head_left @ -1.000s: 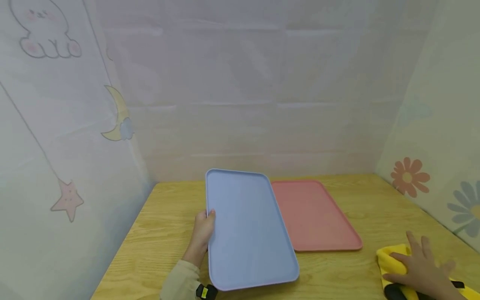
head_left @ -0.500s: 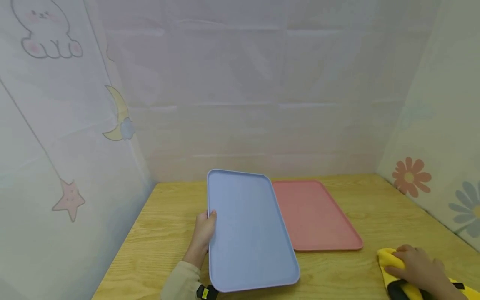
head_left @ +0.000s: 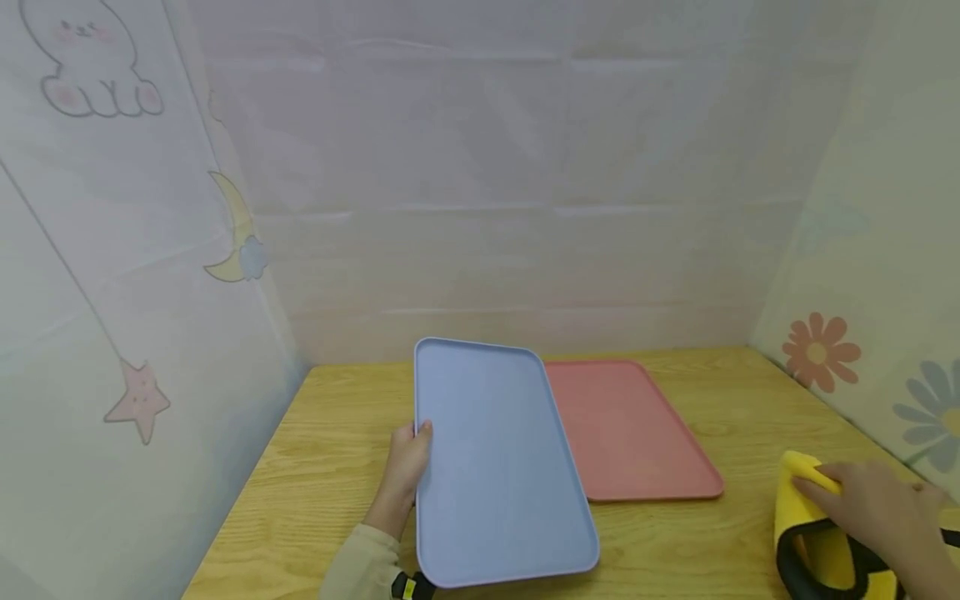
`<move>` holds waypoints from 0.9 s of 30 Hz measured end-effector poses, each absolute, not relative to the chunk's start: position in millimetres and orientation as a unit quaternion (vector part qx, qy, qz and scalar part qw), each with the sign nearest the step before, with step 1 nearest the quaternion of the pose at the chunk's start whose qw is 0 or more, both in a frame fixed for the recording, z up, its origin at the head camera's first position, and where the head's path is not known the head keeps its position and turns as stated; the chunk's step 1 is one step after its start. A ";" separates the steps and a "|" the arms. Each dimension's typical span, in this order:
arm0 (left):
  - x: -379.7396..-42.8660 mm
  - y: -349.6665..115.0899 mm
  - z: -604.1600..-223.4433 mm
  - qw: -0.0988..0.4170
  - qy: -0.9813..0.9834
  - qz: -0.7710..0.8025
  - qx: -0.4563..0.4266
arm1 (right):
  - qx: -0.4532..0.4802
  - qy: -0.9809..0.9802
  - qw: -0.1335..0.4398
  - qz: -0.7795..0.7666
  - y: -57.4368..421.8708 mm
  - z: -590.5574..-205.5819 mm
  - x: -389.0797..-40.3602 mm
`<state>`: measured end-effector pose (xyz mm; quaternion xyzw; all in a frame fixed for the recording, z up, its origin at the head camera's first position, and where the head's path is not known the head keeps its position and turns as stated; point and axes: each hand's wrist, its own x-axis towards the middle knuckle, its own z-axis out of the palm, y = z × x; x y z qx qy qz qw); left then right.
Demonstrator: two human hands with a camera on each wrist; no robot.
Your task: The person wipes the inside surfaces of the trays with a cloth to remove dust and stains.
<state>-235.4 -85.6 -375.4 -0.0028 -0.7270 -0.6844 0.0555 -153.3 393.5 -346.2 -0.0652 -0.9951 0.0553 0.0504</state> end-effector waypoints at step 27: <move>-228.2 -81.4 -372.1 0.020 -0.714 -0.700 -0.012 | 0.240 -0.575 0.207 0.754 272.1 -312.7 -192.1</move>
